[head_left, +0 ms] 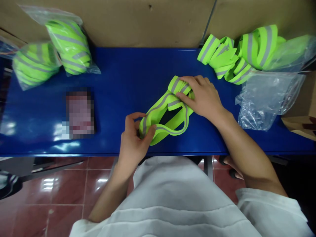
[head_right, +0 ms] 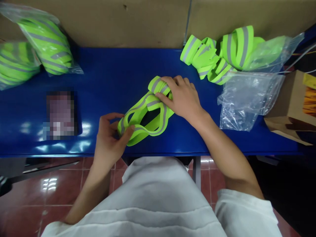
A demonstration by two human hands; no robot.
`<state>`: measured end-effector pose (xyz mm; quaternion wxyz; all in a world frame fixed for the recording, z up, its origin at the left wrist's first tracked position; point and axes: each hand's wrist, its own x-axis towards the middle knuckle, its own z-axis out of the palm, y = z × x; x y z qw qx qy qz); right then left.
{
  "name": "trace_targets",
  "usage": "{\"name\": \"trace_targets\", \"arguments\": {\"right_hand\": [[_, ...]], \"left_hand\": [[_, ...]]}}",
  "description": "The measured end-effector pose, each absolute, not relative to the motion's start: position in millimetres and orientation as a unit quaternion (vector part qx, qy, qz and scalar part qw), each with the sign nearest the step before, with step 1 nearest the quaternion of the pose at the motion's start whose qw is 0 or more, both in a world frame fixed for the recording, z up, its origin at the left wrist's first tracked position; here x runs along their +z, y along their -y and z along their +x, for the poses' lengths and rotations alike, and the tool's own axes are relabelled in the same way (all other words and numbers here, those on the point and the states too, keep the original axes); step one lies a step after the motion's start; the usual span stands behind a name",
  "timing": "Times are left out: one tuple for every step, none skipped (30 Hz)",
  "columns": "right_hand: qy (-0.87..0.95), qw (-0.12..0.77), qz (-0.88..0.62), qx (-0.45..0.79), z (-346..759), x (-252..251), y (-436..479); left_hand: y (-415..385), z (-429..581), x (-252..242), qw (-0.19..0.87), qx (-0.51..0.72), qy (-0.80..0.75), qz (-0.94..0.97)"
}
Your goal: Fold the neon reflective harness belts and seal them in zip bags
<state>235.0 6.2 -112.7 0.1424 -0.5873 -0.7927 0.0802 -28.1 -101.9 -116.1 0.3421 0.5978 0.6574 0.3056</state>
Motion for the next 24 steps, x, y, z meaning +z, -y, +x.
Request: {"name": "trace_targets", "arguments": {"right_hand": [[0.793,0.14,-0.588,0.081,235,-113,-6],[0.793,0.138,-0.588,0.081,235,-112,-7],[0.794,0.138,-0.587,0.081,235,-113,-7],[0.795,0.138,-0.586,0.08,235,-113,-7],[0.796,0.14,-0.584,0.078,235,-113,-7],[0.797,0.141,-0.583,0.076,235,-114,-7],[0.797,0.144,-0.582,0.074,236,-114,-7],[0.797,0.145,-0.582,0.071,236,-115,-7],[0.797,0.146,-0.581,0.069,236,-115,-8],[0.798,0.147,-0.581,0.066,237,-116,-8],[0.798,0.147,-0.58,0.064,237,-116,-8],[0.8,0.147,-0.579,0.063,237,-116,-8],[0.801,0.148,-0.577,0.064,238,-117,-8],[0.802,0.148,-0.575,0.065,238,-117,-8],[0.802,0.149,-0.574,0.067,237,-117,-8],[0.803,0.149,-0.572,0.07,237,-117,-7],[0.805,0.148,-0.57,0.074,236,-117,-7],[0.806,0.147,-0.568,0.077,235,-116,-7],[0.808,0.146,-0.566,0.079,234,-116,-7],[0.809,0.144,-0.563,0.082,233,-116,-6],[0.811,0.143,-0.561,0.084,232,-116,-6],[0.812,0.141,-0.559,0.085,231,-116,-5],[0.814,0.14,-0.557,0.085,231,-116,-5],[0.815,0.139,-0.556,0.084,231,-116,-4]], "left_hand": [[103,-29,-117,0.319,0.297,-0.664,0.608],[104,-30,-118,0.285,0.289,-0.668,0.624],[105,-30,-118,0.243,0.282,-0.666,0.646],[107,-30,-118,0.2,0.275,-0.658,0.672],[108,-31,-118,0.161,0.268,-0.644,0.698],[109,-31,-118,0.127,0.262,-0.628,0.722],[111,-30,-118,0.1,0.251,-0.611,0.744],[112,-30,-117,0.081,0.233,-0.594,0.766],[112,-30,-116,0.069,0.204,-0.576,0.789],[113,-31,-116,0.063,0.168,-0.554,0.813],[113,-32,-115,0.062,0.13,-0.53,0.836],[112,-35,-115,0.063,0.093,-0.506,0.855],[112,-39,-114,0.063,0.062,-0.486,0.869],[111,-43,-114,0.062,0.04,-0.472,0.878],[111,-48,-113,0.058,0.026,-0.465,0.883],[111,-54,-111,0.053,0.019,-0.463,0.885],[111,-58,-109,0.051,0.014,-0.462,0.885],[110,-62,-107,0.053,0.013,-0.461,0.886],[110,-64,-105,0.055,0.014,-0.461,0.886],[110,-64,-102,0.054,0.02,-0.465,0.883],[109,-61,-100,0.05,0.029,-0.471,0.88],[108,-55,-97,0.042,0.04,-0.48,0.875],[106,-47,-95,0.028,0.053,-0.494,0.867],[103,-37,-94,0.01,0.069,-0.51,0.858]]}}
